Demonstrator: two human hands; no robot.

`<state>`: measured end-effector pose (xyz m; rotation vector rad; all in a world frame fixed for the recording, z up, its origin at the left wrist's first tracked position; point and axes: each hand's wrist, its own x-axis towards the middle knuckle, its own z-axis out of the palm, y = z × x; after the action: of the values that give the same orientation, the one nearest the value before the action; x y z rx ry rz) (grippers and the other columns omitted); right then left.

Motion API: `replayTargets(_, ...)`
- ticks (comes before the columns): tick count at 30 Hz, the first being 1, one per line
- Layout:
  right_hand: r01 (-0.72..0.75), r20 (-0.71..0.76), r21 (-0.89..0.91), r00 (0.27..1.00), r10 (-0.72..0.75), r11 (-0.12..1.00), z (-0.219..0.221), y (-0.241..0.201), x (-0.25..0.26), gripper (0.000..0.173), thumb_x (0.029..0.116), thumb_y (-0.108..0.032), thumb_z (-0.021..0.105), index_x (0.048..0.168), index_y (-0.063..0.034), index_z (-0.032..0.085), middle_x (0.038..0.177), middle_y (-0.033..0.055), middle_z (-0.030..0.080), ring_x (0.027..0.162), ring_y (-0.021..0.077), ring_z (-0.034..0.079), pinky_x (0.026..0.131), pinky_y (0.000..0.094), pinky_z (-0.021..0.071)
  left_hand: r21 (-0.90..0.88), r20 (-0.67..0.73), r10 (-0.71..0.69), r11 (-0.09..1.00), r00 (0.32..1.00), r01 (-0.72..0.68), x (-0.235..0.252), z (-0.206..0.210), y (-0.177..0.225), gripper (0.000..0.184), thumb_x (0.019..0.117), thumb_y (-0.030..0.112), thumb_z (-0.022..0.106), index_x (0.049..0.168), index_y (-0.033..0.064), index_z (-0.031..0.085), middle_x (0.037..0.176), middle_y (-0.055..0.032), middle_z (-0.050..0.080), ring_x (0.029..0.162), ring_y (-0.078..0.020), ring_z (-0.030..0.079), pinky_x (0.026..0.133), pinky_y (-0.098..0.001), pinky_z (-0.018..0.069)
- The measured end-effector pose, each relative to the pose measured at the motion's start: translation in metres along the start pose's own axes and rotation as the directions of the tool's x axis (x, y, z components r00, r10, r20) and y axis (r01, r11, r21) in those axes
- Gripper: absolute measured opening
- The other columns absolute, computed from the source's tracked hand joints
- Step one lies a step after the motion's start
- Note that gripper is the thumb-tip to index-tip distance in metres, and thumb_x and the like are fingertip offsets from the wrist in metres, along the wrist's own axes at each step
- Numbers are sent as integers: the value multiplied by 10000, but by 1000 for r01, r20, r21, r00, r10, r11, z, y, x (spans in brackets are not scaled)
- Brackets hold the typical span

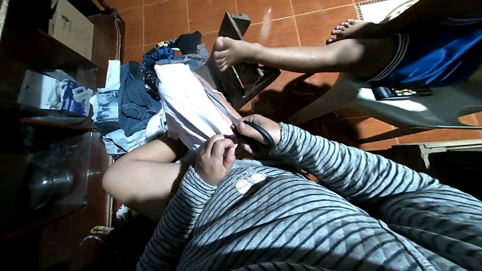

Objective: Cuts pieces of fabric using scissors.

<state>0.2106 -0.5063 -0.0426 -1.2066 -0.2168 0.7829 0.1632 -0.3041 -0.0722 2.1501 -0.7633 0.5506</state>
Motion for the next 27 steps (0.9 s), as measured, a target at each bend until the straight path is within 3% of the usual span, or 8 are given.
replayTargets(7, -30, -21, -83, 999, 28, 996, 1, -15, 6, 500, 975, -565, 546, 848, -88, 617, 604, -13, 626, 493, 68, 600, 468, 224, 512, -23, 25, 13, 1000, 1000, -12, 2, -2, 0, 249, 1067, 241, 473, 979, 51, 606, 906, -94, 672, 859, -145, 665, 798, -248, 561)
replayTargets(14, -18, -75, -40, 997, 15, 999, 9, -10, 8, 401, 1012, -422, 564, 798, -86, 599, 554, -22, 587, 452, 55, 570, 442, 211, 496, -20, 11, 3, 1000, 1000, -3, 1, 0, 0, 235, 1068, 238, 472, 983, 59, 598, 891, -82, 652, 843, -138, 650, 784, -240, 554)
replayTargets(18, 1, -63, -4, 998, -1, 1000, 10, -4, 7, 399, 1021, -423, 555, 823, -79, 599, 560, -23, 588, 463, 61, 587, 460, 211, 517, -66, -5, 2, 998, 1000, -2, 0, -1, -1, 239, 1079, 240, 458, 1006, 50, 583, 924, -96, 669, 876, -139, 672, 804, -252, 570)
replayTargets(21, -14, -12, 17, 1000, 15, 1000, 7, -4, 1, 420, 1019, -466, 521, 939, -60, 595, 613, -16, 628, 523, 70, 634, 519, 211, 555, -135, -139, -72, 989, 988, 53, 2, -7, 0, 237, 1097, 273, 428, 1061, 78, 558, 965, -50, 650, 897, -90, 663, 792, -242, 571)
replayTargets(24, -10, 15, -7, 1000, 10, 1000, -2, -4, -8, 556, 973, -601, 514, 1069, -61, 609, 672, -21, 644, 576, 79, 655, 565, 232, 581, -245, -333, -186, 964, 924, 106, 9, -28, -6, 158, 1111, 268, 408, 1159, 209, 546, 1025, 118, 666, 910, 16, 647, 773, -187, 559)
replayTargets(25, 23, -22, -20, 999, -23, 1000, -4, -4, -9, 535, 952, -588, 563, 1064, -68, 617, 674, -21, 647, 574, 80, 652, 559, 236, 579, -288, -380, -230, 950, 896, 122, 12, -36, -9, 140, 1112, 241, 397, 1161, 236, 529, 1022, 150, 660, 883, 29, 642, 741, -175, 557)
replayTargets(27, 126, -160, -77, 978, -137, 989, -5, -7, -9, 389, 916, -435, 676, 1042, -70, 634, 693, -21, 656, 568, 76, 633, 540, 239, 560, -379, -442, -329, 912, 834, 159, 17, -52, -13, 161, 1105, 167, 353, 1126, 231, 499, 974, 153, 643, 879, -6, 654, 784, -240, 580)
